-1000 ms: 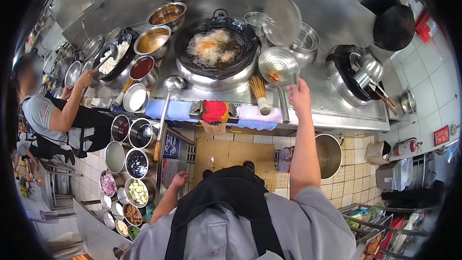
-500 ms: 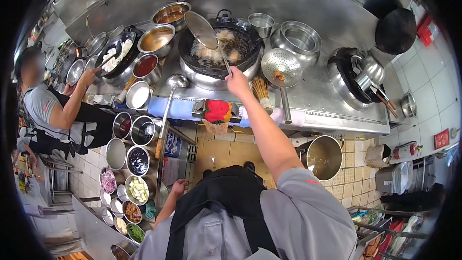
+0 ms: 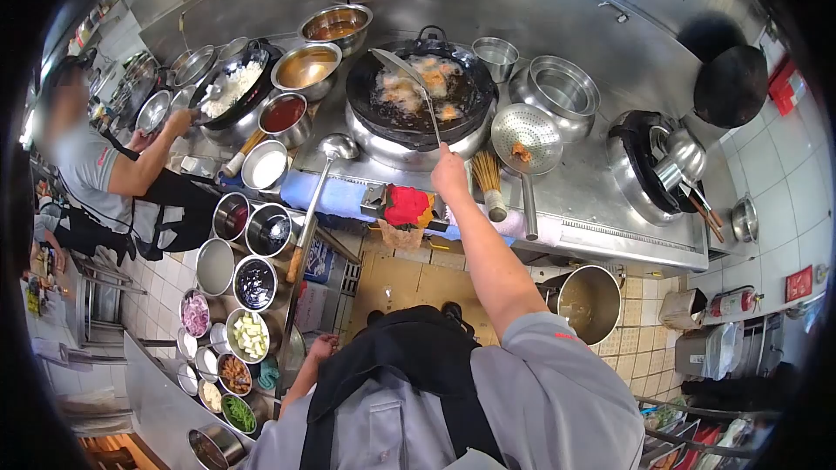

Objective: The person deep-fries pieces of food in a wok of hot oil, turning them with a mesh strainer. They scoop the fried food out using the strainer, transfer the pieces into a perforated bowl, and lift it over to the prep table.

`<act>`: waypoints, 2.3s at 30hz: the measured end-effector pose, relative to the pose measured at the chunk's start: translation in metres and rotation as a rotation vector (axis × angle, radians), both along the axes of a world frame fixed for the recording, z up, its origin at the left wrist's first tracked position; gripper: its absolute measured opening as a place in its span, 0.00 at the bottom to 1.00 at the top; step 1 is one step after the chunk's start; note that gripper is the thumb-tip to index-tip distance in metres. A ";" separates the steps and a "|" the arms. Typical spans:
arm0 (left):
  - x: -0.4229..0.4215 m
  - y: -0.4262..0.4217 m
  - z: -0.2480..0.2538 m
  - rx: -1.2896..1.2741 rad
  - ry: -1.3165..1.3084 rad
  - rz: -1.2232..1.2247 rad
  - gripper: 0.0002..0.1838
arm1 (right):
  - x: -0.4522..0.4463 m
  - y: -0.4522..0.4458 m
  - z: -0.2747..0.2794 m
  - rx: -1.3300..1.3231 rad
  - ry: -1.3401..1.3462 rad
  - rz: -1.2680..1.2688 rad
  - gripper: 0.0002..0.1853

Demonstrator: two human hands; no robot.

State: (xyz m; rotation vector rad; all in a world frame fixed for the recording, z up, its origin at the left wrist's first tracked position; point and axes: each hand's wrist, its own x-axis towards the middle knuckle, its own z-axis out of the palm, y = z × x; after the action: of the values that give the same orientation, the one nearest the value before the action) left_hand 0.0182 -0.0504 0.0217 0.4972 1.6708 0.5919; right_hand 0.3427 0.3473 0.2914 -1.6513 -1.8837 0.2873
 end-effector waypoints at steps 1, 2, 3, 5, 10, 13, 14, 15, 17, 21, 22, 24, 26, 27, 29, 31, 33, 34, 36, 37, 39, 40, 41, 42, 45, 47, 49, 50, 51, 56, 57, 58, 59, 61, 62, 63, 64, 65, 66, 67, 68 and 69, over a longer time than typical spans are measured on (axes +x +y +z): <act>-0.001 0.002 -0.001 0.003 0.002 -0.004 0.09 | 0.005 0.003 0.003 -0.059 0.053 0.007 0.23; 0.000 0.005 -0.002 0.003 -0.038 0.018 0.09 | 0.009 0.008 0.007 -0.116 0.105 0.015 0.21; 0.000 0.008 0.001 0.001 -0.079 0.041 0.09 | 0.016 0.012 0.010 -0.112 0.108 0.014 0.21; 0.003 0.013 0.007 0.042 -0.056 0.013 0.09 | 0.030 0.018 0.014 -0.161 0.193 -0.049 0.19; 0.003 0.025 0.005 0.119 -0.038 -0.073 0.09 | 0.026 0.025 0.024 -0.465 0.597 -0.068 0.17; 0.006 0.031 0.013 0.063 0.010 -0.072 0.09 | 0.021 0.030 0.031 -0.702 1.006 0.057 0.12; 0.006 0.034 0.013 0.075 0.011 -0.087 0.10 | 0.020 0.031 0.032 -0.761 1.096 0.062 0.11; 0.006 0.035 0.015 0.088 0.012 -0.100 0.10 | 0.020 0.034 0.030 -0.820 1.185 0.069 0.09; 0.006 0.036 0.018 0.090 0.011 -0.086 0.10 | 0.026 0.036 0.026 -0.877 1.237 0.101 0.12; 0.020 0.033 0.047 0.026 0.042 -0.066 0.09 | 0.047 0.029 0.024 -0.979 1.457 0.153 0.09; 0.017 0.026 0.033 0.019 0.040 -0.062 0.09 | 0.055 0.028 0.024 -0.994 1.437 0.208 0.08; 0.009 0.016 0.006 0.077 -0.030 -0.053 0.09 | 0.068 0.021 0.028 -1.003 1.374 0.268 0.07; 0.005 0.010 0.001 0.035 -0.020 -0.053 0.10 | 0.081 0.014 0.033 -1.001 1.339 0.321 0.08; 0.007 0.010 0.004 0.001 -0.007 -0.056 0.10 | 0.086 0.011 0.037 -0.991 1.304 0.380 0.08; 0.010 0.011 0.012 0.019 -0.008 -0.057 0.09 | 0.095 0.005 0.043 -0.971 1.265 0.398 0.10; 0.008 0.010 0.005 0.038 -0.009 -0.063 0.08 | 0.100 -0.003 0.056 -0.950 1.213 0.390 0.10; 0.002 0.014 -0.008 0.055 0.014 -0.155 0.08 | 0.105 -0.007 0.061 -0.929 1.168 0.400 0.09; 0.002 0.016 -0.014 0.053 0.013 -0.158 0.08 | 0.107 -0.007 0.062 -0.906 1.124 0.402 0.09; 0.003 0.020 -0.017 0.068 0.108 -0.163 0.10 | 0.112 -0.009 0.065 -0.863 1.074 0.421 0.09; 0.004 0.022 -0.014 0.067 0.107 -0.164 0.10 | 0.115 -0.011 0.068 -0.863 1.074 0.419 0.09; 0.007 0.027 -0.006 0.131 0.096 -0.183 0.09 | 0.121 -0.015 0.075 -0.858 1.003 0.378 0.10; 0.010 0.030 0.003 0.130 0.095 -0.182 0.09 | 0.124 -0.016 0.078 -0.860 1.003 0.378 0.10; 0.012 0.033 0.011 0.111 0.117 -0.190 0.09 | 0.128 -0.017 0.081 -0.832 0.961 0.354 0.11; 0.013 0.033 0.015 0.091 0.139 -0.198 0.09 | 0.129 -0.019 0.084 -0.804 0.919 0.330 0.12; 0.014 0.032 0.024 0.057 0.031 -0.126 0.09 | 0.130 -0.022 0.090 -0.699 0.815 0.225 0.14; 0.005 0.025 0.002 0.071 0.016 -0.115 0.09 | 0.127 -0.021 0.091 -0.647 0.798 0.178 0.14; 0.000 0.017 -0.013 0.085 0.002 -0.108 0.10 | 0.125 -0.019 0.092 -0.593 0.783 0.128 0.15; -0.001 0.015 -0.016 0.092 0.084 -0.159 0.10 | 0.124 -0.017 0.093 -0.520 0.779 0.070 0.15; -0.003 0.017 -0.013 0.099 0.167 -0.211 0.10 | 0.122 -0.015 0.094 -0.447 0.775 0.013 0.16; 0.003 0.023 0.006 0.029 0.084 -0.150 0.10 | 0.112 0.007 0.089 -0.370 0.800 -0.096 0.19; 0.005 0.026 0.012 -0.003 0.081 -0.151 0.10 | 0.111 0.014 0.085 -0.347 0.787 -0.113 0.20; 0.008 0.029 0.021 0.004 0.086 -0.157 0.10 | 0.109 0.020 0.083 -0.341 0.748 -0.137 0.20; 0.011 0.033 0.031 0.013 0.053 -0.145 0.10 | 0.106 0.025 0.081 -0.333 0.754 -0.140 0.20; 0.017 0.038 0.050 0.028 -0.015 -0.118 0.10 | 0.100 0.035 0.074 -0.386 0.802 -0.129 0.20; 0.020 0.041 0.059 0.011 -0.049 -0.072 0.10 | 0.096 0.040 0.070 -0.371 0.787 -0.125 0.20; 0.023 0.042 0.064 0.014 -0.047 -0.074 0.10 | 0.092 0.046 0.064 -0.367 0.790 -0.125 0.20; 0.024 0.042 0.067 0.012 -0.032 -0.078 0.10 | 0.087 0.052 0.059 -0.410 0.765 -0.106 0.21; 0.025 0.043 0.070 0.010 -0.017 -0.080 0.10 | 0.083 0.057 0.054 -0.453 0.739 -0.087 0.21; 0.025 0.043 0.070 0.012 -0.015 -0.079 0.10 | 0.077 0.056 0.057 -0.515 0.793 -0.078 0.22; 0.023 0.041 0.063 0.025 -0.029 -0.065 0.10 | 0.073 0.053 0.057 -0.513 0.794 -0.075 0.22; 0.021 0.039 0.056 0.038 -0.043 -0.050 0.10 | 0.069 0.051 0.057 -0.536 0.862 -0.060 0.20; 0.020 0.038 0.055 0.041 -0.043 -0.047 0.10 | 0.067 0.052 0.056 -0.559 0.929 -0.044 0.19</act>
State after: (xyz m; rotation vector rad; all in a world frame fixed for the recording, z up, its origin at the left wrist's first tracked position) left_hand 0.0384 -0.0124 0.0772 0.5484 1.6051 0.5996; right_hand 0.4101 0.3989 0.3471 -1.4643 -1.0885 1.3874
